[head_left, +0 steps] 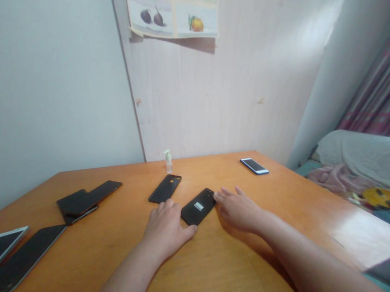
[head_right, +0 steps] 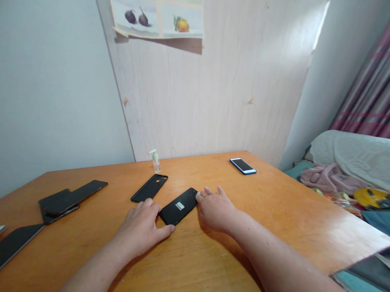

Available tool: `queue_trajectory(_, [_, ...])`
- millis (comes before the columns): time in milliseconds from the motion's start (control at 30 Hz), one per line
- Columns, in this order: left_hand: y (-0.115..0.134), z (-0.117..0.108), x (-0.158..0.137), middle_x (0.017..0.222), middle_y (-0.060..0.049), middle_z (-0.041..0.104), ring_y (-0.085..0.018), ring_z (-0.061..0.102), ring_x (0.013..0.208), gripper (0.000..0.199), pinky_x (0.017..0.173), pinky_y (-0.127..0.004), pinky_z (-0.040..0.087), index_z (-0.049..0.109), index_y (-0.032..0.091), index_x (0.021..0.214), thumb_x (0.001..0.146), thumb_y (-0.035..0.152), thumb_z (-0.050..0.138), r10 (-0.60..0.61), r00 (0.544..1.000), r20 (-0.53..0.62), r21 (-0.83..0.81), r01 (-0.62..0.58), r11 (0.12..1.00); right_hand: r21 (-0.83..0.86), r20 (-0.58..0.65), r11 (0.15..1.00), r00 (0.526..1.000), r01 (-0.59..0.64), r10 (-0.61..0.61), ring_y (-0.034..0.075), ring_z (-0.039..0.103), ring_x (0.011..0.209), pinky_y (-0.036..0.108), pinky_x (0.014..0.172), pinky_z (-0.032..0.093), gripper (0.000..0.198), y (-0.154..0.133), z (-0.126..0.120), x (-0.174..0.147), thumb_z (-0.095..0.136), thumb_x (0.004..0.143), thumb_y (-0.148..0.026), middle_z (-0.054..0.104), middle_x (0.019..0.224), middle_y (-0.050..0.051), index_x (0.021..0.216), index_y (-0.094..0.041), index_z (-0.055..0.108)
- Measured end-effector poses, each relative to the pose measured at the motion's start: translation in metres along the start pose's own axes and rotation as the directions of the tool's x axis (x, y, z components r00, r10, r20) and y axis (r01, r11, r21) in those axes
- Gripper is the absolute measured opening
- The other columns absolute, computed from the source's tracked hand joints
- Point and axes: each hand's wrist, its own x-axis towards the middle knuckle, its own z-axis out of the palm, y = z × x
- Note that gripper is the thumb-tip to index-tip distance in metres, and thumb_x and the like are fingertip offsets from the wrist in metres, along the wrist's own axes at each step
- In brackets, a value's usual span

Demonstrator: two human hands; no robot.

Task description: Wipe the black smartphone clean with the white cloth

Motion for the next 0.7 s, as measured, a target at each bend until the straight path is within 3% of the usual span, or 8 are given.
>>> queue_trajectory(67, [-0.002, 0.002, 0.000, 0.104, -0.012, 0.060, -0.033, 0.055, 0.102, 0.047, 0.082, -0.042, 0.042, 0.062, 0.020, 0.090, 0.071, 0.063, 0.057, 0.012, 1.000, -0.010, -0.006, -0.012, 1.000, 0.087, 0.000, 0.979, 0.983, 0.185, -0.186, 0.029, 0.038, 0.136, 0.055, 0.111, 0.023, 0.046, -0.012, 0.000, -0.007, 0.040, 0.090, -0.022, 0.051, 0.140, 0.013, 0.135, -0.019, 0.051])
queue_trajectory(167, [-0.004, 0.003, 0.000, 0.103, -0.012, 0.060, -0.033, 0.055, 0.101, 0.044, 0.081, -0.041, 0.042, 0.062, 0.020, 0.091, 0.074, 0.060, 0.056, 0.032, 0.999, -0.011, -0.011, -0.032, 0.999, 0.214, -0.001, 0.885, 0.906, 0.413, -0.422, 0.022, 0.036, 0.138, 0.044, 0.113, 0.025, 0.050, -0.027, -0.001, -0.017, 0.037, 0.092, -0.024, 0.048, 0.145, 0.005, 0.141, -0.026, 0.044])
queue_trajectory(233, [-0.004, 0.003, 0.000, 0.105, -0.012, 0.060, -0.032, 0.055, 0.102, 0.044, 0.083, -0.041, 0.042, 0.062, 0.020, 0.093, 0.074, 0.060, 0.056, 0.029, 1.000, 0.001, -0.019, -0.029, 0.999, 0.201, 0.010, 0.897, 0.915, 0.394, -0.404, 0.022, 0.036, 0.137, 0.044, 0.113, 0.025, 0.049, -0.025, -0.002, -0.016, 0.036, 0.092, -0.023, 0.049, 0.143, 0.004, 0.140, -0.026, 0.046])
queue_trajectory(333, [-0.002, 0.001, 0.001, 0.107, -0.012, 0.060, -0.033, 0.055, 0.104, 0.048, 0.085, -0.041, 0.042, 0.062, 0.021, 0.093, 0.071, 0.063, 0.058, 0.012, 1.000, 0.012, -0.020, -0.011, 1.000, 0.076, 0.016, 0.983, 0.985, 0.168, -0.169, 0.030, 0.039, 0.135, 0.055, 0.109, 0.026, 0.046, -0.009, -0.003, -0.005, 0.038, 0.090, -0.021, 0.054, 0.139, 0.010, 0.133, -0.021, 0.054])
queue_trajectory(433, [-0.001, 0.000, 0.001, 0.106, -0.012, 0.060, -0.033, 0.055, 0.103, 0.047, 0.085, -0.041, 0.042, 0.063, 0.021, 0.091, 0.071, 0.063, 0.058, 0.003, 1.000, 0.006, -0.010, -0.003, 1.000, 0.011, -0.014, 1.000, 1.000, 0.011, -0.011, 0.035, 0.042, 0.131, 0.062, 0.106, 0.025, 0.045, -0.002, -0.002, 0.001, 0.039, 0.088, -0.019, 0.055, 0.135, 0.016, 0.130, -0.017, 0.056])
queue_trajectory(500, [-0.001, 0.001, 0.001, 0.105, -0.012, 0.060, -0.033, 0.055, 0.102, 0.048, 0.084, -0.041, 0.042, 0.063, 0.021, 0.091, 0.070, 0.064, 0.058, 0.007, 1.000, -0.003, -0.011, -0.007, 1.000, 0.070, -0.017, 0.991, 0.993, 0.117, -0.117, 0.031, 0.043, 0.132, 0.057, 0.108, 0.026, 0.046, -0.008, -0.001, -0.003, 0.040, 0.088, -0.019, 0.054, 0.137, 0.013, 0.132, -0.019, 0.054])
queue_trajectory(600, [-0.003, 0.004, 0.001, 0.104, -0.012, 0.060, -0.033, 0.055, 0.101, 0.047, 0.081, -0.040, 0.042, 0.062, 0.020, 0.091, 0.071, 0.062, 0.057, 0.020, 1.000, -0.013, -0.016, -0.020, 1.000, 0.216, 0.001, 0.905, 0.926, 0.367, -0.376, 0.023, 0.038, 0.136, 0.045, 0.112, 0.025, 0.049, -0.022, 0.000, -0.011, 0.037, 0.091, -0.022, 0.049, 0.144, 0.005, 0.139, -0.025, 0.047])
queue_trajectory(700, [-0.005, 0.006, 0.001, 0.103, -0.012, 0.059, -0.032, 0.055, 0.100, 0.046, 0.079, -0.039, 0.041, 0.062, 0.020, 0.091, 0.072, 0.061, 0.057, 0.033, 0.999, -0.026, -0.018, -0.033, 0.999, 0.222, 0.032, 0.905, 0.925, 0.363, -0.379, 0.023, 0.037, 0.137, 0.046, 0.112, 0.024, 0.048, -0.020, 0.000, -0.010, 0.036, 0.092, -0.024, 0.048, 0.144, 0.005, 0.139, -0.026, 0.047])
